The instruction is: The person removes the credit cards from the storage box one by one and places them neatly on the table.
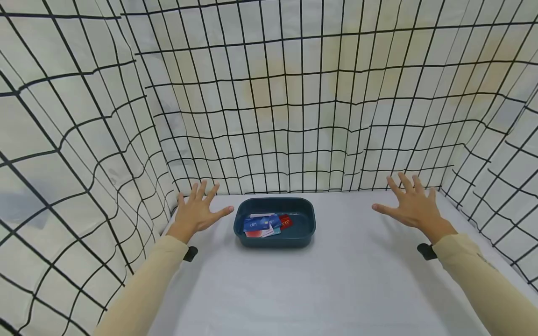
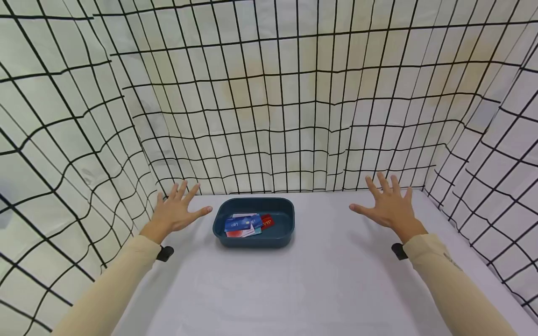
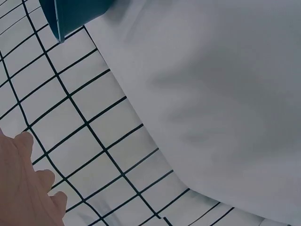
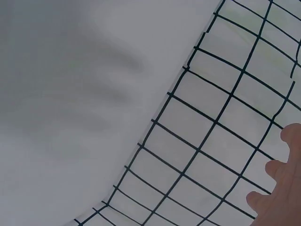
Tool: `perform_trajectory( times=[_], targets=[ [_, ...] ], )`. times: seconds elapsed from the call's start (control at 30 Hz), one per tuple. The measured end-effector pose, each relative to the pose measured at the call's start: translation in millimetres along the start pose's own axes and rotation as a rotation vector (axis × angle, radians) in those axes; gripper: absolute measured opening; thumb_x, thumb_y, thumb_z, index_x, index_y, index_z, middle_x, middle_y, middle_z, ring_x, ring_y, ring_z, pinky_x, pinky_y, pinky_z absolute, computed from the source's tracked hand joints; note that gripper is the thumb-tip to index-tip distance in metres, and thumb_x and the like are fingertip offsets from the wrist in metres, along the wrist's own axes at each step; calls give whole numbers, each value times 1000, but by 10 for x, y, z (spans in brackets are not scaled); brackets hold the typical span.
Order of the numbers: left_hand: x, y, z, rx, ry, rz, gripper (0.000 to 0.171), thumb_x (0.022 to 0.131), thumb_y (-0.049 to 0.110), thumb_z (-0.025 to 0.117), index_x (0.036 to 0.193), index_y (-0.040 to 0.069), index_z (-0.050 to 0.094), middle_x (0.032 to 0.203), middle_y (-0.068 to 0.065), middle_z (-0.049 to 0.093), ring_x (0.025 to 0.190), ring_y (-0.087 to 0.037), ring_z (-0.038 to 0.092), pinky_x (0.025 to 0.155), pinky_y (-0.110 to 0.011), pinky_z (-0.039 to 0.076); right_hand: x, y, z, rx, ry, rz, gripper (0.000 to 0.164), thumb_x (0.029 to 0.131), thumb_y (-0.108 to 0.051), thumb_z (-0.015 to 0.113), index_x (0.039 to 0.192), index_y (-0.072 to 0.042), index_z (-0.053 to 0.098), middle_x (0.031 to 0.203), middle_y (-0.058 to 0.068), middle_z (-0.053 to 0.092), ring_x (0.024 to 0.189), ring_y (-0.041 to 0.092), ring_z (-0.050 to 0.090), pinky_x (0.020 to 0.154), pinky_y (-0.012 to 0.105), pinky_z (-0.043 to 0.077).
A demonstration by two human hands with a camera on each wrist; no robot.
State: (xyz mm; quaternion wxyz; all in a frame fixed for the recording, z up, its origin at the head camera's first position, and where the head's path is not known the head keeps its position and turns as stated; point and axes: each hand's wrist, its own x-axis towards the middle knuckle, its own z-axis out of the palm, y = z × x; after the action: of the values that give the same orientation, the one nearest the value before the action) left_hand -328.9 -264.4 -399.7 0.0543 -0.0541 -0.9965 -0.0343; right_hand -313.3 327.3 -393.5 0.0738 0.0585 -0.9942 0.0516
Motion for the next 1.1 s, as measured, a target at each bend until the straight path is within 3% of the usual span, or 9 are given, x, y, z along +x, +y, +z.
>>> perform_trajectory(
  times=[0.53, 0.9, 1.1],
  targets=[
    [-342, 146, 148, -18, 19, 45, 103, 86, 87, 41, 165, 25, 19, 173, -16, 5, 159, -42, 1, 119, -74, -7, -210, -347, 97, -15, -16, -76, 107, 87, -82, 48, 165, -16, 15, 170, 24, 10, 151, 58, 8, 109, 86, 7],
    [-731, 341, 372, -118, 57, 73, 97, 88, 81, 49, 164, 26, 25, 172, -16, 17, 158, -43, 14, 120, -74, 2, -448, -731, 244, 30, 34, -148, 104, 86, -78, 56, 163, -16, 25, 170, 19, 19, 151, 55, 17, 110, 83, 15],
    [-849, 468, 453, -204, 102, 89, 87, 94, 69, 54, 164, 26, 25, 167, -18, 30, 151, -46, 32, 119, -71, 18, -524, -934, 299, 103, 74, -195, 98, 88, -72, 60, 163, -18, 29, 167, 20, 26, 148, 54, 26, 109, 82, 19]
  ],
)
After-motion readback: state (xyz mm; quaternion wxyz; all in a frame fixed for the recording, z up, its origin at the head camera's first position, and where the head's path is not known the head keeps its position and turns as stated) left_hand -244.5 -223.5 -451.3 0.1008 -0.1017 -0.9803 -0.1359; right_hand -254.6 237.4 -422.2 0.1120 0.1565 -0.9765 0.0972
